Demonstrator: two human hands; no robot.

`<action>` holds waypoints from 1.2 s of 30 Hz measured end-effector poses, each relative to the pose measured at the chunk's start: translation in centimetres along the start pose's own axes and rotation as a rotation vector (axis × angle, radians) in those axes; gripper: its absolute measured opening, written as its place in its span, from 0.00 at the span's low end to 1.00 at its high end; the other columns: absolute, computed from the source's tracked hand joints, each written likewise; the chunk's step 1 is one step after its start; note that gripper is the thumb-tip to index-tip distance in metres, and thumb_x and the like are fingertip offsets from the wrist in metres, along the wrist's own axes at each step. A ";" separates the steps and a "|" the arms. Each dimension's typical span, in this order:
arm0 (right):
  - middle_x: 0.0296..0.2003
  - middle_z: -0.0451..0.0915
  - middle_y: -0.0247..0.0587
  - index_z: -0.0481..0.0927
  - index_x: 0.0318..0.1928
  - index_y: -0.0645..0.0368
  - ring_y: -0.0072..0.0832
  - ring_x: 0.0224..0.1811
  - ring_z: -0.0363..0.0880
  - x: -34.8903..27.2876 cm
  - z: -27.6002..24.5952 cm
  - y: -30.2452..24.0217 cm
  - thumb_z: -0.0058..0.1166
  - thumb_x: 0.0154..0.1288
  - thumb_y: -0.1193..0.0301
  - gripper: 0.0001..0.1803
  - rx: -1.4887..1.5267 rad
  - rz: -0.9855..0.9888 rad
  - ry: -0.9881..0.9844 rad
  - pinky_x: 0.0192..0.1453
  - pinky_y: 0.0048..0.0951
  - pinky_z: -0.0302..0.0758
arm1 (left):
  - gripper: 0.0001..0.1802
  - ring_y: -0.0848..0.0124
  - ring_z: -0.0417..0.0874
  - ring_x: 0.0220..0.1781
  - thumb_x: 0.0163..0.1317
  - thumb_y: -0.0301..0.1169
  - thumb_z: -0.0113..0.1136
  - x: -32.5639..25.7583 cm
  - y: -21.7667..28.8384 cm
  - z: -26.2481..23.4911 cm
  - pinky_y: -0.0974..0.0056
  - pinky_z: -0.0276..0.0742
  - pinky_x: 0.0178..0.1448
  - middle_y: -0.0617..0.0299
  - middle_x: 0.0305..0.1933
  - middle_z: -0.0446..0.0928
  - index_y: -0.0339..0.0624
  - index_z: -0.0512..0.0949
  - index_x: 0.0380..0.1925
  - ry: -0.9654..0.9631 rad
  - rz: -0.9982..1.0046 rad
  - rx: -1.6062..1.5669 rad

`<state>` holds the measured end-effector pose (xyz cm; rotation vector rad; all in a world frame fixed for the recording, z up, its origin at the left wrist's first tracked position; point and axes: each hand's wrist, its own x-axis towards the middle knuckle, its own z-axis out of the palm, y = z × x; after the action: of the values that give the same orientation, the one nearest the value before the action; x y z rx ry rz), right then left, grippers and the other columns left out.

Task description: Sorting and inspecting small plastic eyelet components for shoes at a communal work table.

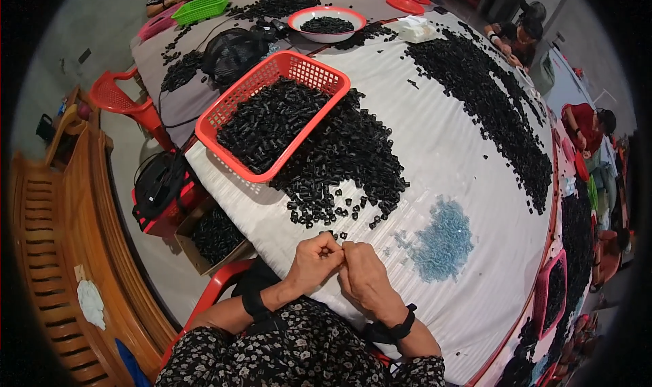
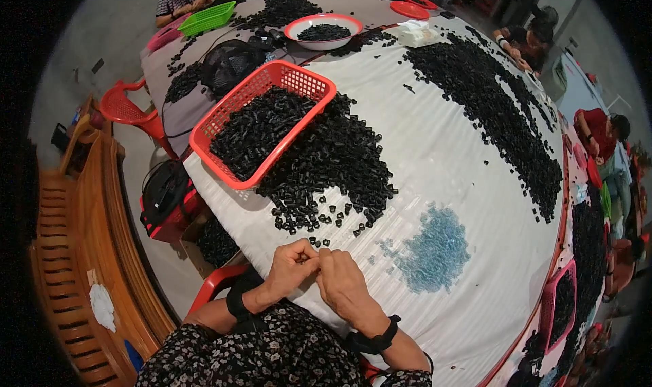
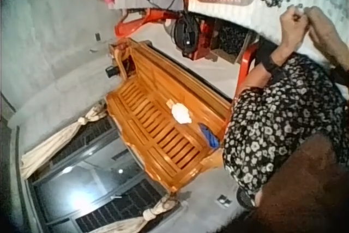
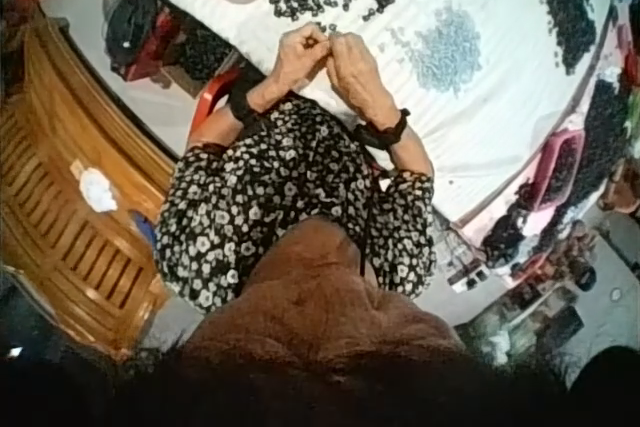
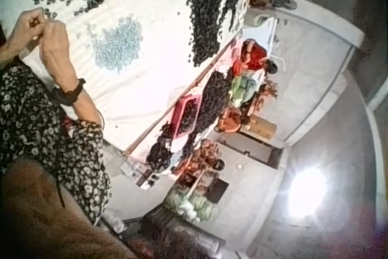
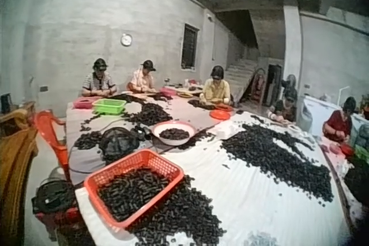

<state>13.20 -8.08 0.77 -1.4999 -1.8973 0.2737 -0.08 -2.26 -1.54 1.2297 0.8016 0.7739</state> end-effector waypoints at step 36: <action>0.27 0.74 0.43 0.74 0.42 0.61 0.37 0.26 0.73 -1.1 0.9 0.9 0.57 0.44 0.77 0.19 0.005 -0.088 0.085 0.30 0.33 0.71 | 0.03 0.84 0.70 0.28 0.60 0.22 0.58 -0.4 0.0 0.3 0.77 0.67 0.32 0.70 0.27 0.73 0.37 0.74 0.29 -0.149 -0.156 -0.209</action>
<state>13.38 -8.62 -0.82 -1.3983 -1.8878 0.1711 -0.05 -2.75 -1.44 1.0129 0.6682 0.6146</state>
